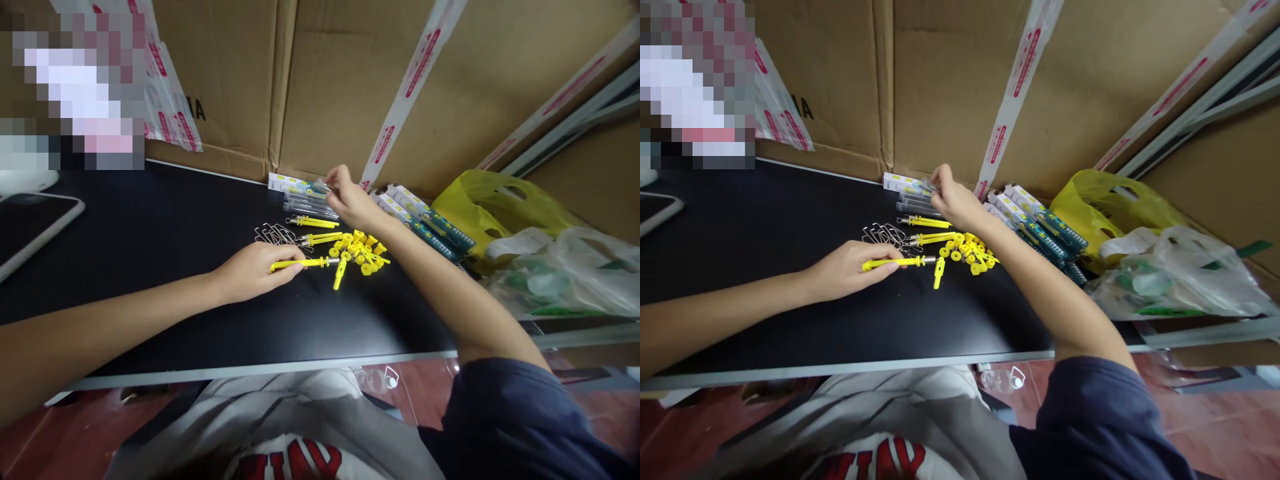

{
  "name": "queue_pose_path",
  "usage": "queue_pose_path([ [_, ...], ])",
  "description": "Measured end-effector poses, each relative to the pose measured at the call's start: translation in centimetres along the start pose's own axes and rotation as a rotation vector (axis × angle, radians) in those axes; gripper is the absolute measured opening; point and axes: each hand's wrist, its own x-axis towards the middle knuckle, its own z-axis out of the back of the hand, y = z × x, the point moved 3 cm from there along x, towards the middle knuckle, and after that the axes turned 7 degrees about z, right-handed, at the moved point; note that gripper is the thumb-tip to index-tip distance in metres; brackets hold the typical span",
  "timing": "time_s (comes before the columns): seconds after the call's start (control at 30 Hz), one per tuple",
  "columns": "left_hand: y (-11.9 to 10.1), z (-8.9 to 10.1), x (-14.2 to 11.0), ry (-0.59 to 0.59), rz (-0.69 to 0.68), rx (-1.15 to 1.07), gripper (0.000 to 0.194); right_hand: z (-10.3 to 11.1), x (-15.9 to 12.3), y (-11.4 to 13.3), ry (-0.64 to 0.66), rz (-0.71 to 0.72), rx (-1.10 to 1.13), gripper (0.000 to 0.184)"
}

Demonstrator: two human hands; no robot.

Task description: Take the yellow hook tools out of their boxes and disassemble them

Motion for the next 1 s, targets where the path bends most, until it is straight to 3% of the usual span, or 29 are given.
queue_pose_path([
  [0.13, 0.1, 0.0, 0.2, -0.006, 0.005, 0.031, 0.021, -3.6, 3.4, -2.8, 0.155, 0.042, -0.129, 0.023],
  [0.3, 0.3, -0.2, 0.2, -0.007, 0.002, 0.054, 0.021, -5.4, 5.2, -4.5, 0.161, 0.087, -0.176, 0.024],
  [0.8, 0.5, -0.2, 0.2, -0.027, 0.004, 0.064, 0.023, -6.5, 5.5, -5.5, 0.178, 0.085, -0.177, 0.026],
  [1.0, 0.7, -0.1, 0.2, -0.054, 0.020, 0.062, 0.023, -4.3, 4.7, -4.4, 0.066, 0.050, -0.130, 0.026],
])
